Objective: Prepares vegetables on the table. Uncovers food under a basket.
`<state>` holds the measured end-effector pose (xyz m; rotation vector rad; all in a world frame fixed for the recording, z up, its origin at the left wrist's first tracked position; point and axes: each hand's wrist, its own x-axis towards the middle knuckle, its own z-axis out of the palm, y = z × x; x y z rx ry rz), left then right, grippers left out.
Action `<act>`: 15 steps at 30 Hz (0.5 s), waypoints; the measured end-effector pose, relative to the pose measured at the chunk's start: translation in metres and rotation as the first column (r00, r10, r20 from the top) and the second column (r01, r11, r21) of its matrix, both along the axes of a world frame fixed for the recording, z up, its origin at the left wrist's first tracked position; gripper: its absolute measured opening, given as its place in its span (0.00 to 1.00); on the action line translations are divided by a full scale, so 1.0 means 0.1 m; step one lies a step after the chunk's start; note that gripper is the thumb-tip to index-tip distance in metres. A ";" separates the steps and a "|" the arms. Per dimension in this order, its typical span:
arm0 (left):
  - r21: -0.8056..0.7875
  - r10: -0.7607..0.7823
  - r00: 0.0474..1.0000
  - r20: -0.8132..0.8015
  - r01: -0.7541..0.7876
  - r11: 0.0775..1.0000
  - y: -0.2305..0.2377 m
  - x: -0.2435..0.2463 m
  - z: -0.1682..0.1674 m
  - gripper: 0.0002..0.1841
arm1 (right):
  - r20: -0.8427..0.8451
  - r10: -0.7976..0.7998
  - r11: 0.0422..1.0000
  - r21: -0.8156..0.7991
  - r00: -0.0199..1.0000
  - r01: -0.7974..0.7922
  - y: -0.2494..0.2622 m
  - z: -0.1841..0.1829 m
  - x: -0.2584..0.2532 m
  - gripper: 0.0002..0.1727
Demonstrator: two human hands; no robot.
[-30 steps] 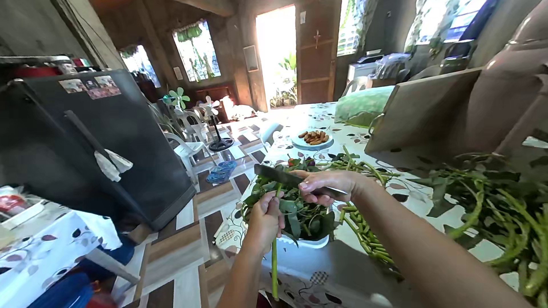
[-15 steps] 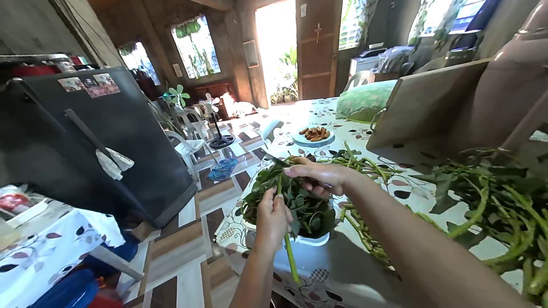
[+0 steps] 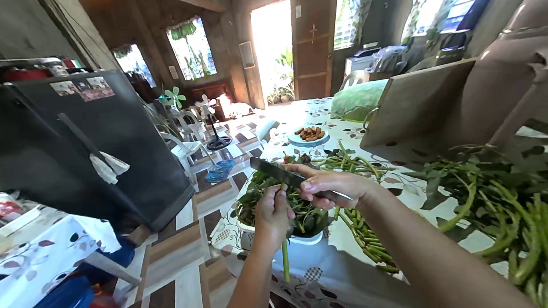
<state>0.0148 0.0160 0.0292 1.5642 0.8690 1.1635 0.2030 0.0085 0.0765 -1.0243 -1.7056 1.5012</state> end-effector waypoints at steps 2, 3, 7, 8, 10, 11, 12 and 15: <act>0.036 -0.007 1.000 -0.013 0.008 0.999 -0.01 0.05 -0.01 0.14 | -0.001 -0.031 0.999 0.034 1.000 0.031 -0.06 -0.01 0.01 0.51; 0.051 -0.017 1.000 -0.009 0.017 0.999 -0.02 0.08 -0.02 0.13 | 0.017 -0.077 0.995 0.058 0.997 0.075 -0.12 0.00 -0.01 0.53; 0.088 -0.070 0.997 0.016 0.069 0.994 -0.07 0.20 -0.01 0.12 | 0.060 -0.307 0.938 0.185 0.950 0.292 -0.36 0.03 -0.11 0.54; 0.085 -0.077 0.997 0.023 0.075 0.994 -0.11 0.25 0.01 0.10 | 0.061 -0.377 0.906 0.233 0.924 0.354 -0.42 0.01 -0.14 0.52; 0.056 -0.086 0.996 0.007 0.086 0.995 -0.23 0.34 0.04 0.08 | 0.106 -0.543 0.809 0.333 0.833 0.485 -0.53 -0.06 -0.15 0.50; 0.042 -0.110 0.994 -0.012 0.110 0.993 -0.28 0.38 0.04 0.09 | 0.129 -0.626 0.748 0.378 0.769 0.546 -0.58 -0.11 -0.15 0.49; 0.026 -0.151 0.988 -0.035 0.152 0.988 -0.32 0.42 0.03 0.09 | 0.140 -0.692 0.692 0.405 0.708 0.597 -0.63 -0.16 -0.12 0.49; -0.015 -0.299 0.950 -0.085 0.299 0.954 -0.41 0.58 -0.08 0.10 | 0.138 -0.802 0.584 0.383 0.580 0.716 -0.77 -0.32 0.02 0.49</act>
